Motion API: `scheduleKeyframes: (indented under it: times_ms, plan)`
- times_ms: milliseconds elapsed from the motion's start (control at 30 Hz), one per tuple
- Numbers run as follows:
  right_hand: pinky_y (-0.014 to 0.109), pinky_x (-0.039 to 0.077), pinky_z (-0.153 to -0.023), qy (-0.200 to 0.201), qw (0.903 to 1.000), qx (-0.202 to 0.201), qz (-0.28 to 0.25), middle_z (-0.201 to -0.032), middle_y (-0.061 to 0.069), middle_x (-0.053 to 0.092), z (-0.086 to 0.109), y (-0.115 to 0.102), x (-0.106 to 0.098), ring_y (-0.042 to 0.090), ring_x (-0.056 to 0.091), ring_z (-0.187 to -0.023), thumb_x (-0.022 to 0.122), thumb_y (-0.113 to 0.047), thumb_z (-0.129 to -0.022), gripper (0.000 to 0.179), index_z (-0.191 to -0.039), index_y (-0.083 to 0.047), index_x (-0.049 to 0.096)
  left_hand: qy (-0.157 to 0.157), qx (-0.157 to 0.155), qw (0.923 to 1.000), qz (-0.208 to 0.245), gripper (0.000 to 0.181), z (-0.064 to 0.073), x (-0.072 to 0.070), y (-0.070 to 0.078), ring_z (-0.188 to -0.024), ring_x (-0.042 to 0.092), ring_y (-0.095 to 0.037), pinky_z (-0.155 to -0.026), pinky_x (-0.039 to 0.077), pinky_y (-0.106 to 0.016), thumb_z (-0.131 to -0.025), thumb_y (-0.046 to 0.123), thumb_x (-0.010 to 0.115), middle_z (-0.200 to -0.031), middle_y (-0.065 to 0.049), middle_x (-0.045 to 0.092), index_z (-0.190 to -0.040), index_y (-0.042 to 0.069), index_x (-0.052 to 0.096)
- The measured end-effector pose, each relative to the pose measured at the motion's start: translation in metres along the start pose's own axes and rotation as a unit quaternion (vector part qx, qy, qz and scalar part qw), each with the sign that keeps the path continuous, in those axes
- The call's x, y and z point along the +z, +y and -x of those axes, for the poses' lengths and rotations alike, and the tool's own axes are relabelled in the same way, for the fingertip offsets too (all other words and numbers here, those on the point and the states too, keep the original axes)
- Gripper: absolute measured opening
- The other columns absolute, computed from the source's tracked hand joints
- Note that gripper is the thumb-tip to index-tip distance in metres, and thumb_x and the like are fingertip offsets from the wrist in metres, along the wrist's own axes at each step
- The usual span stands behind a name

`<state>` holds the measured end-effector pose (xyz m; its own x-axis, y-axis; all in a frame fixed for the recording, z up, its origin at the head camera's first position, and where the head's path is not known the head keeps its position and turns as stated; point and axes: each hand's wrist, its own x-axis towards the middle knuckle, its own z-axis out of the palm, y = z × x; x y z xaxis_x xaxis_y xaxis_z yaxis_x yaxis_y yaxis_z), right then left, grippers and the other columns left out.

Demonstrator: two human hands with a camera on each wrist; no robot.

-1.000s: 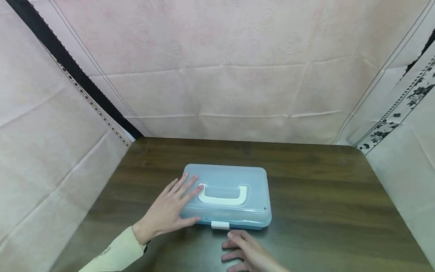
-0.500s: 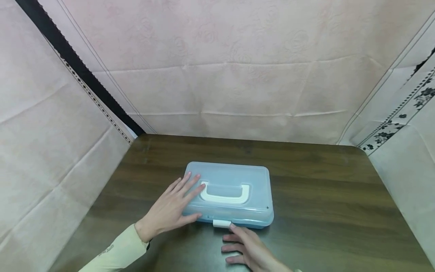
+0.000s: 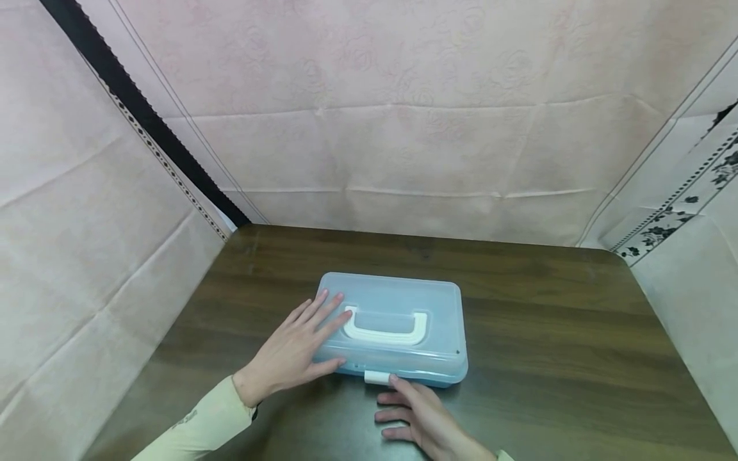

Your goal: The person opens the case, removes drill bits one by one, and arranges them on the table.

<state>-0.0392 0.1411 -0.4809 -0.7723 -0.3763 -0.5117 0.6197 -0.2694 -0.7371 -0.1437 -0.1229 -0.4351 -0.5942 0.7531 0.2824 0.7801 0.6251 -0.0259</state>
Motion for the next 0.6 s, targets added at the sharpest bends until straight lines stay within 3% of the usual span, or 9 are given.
scheduleKeyframes:
  times_ms: [267, 600]
  plan:
    - [0.039, 0.057, -0.079, 0.012, 0.9999, 0.009, -0.005, -0.122, 0.017, 0.063, 0.0005, -0.0043, 0.0002, 0.025, 0.068, -0.100, 0.052, -0.054, -0.101, 0.066, -0.127, 0.003, 0.031, -0.006, -0.006, 1.0000, 0.002, 0.074, -0.0011, -0.0023, 0.0012, -0.152, 0.020, -0.031, -0.116, 0.030, -0.051, -0.095, 0.059, 0.058, -0.165, -0.009, 0.027, -0.154, 0.019, 0.042]
    - [0.038, 0.057, -0.080, -0.001, 0.9998, 0.016, 0.014, -0.118, 0.014, 0.065, 0.0028, -0.0061, -0.0044, 0.024, 0.068, -0.099, 0.052, -0.050, -0.102, 0.066, -0.133, 0.005, 0.033, -0.011, -0.008, 0.9999, 0.007, 0.073, -0.0004, -0.0028, 0.0027, -0.153, 0.018, -0.032, -0.115, 0.032, -0.051, -0.096, 0.058, 0.058, -0.166, -0.009, 0.024, -0.155, 0.019, 0.041]
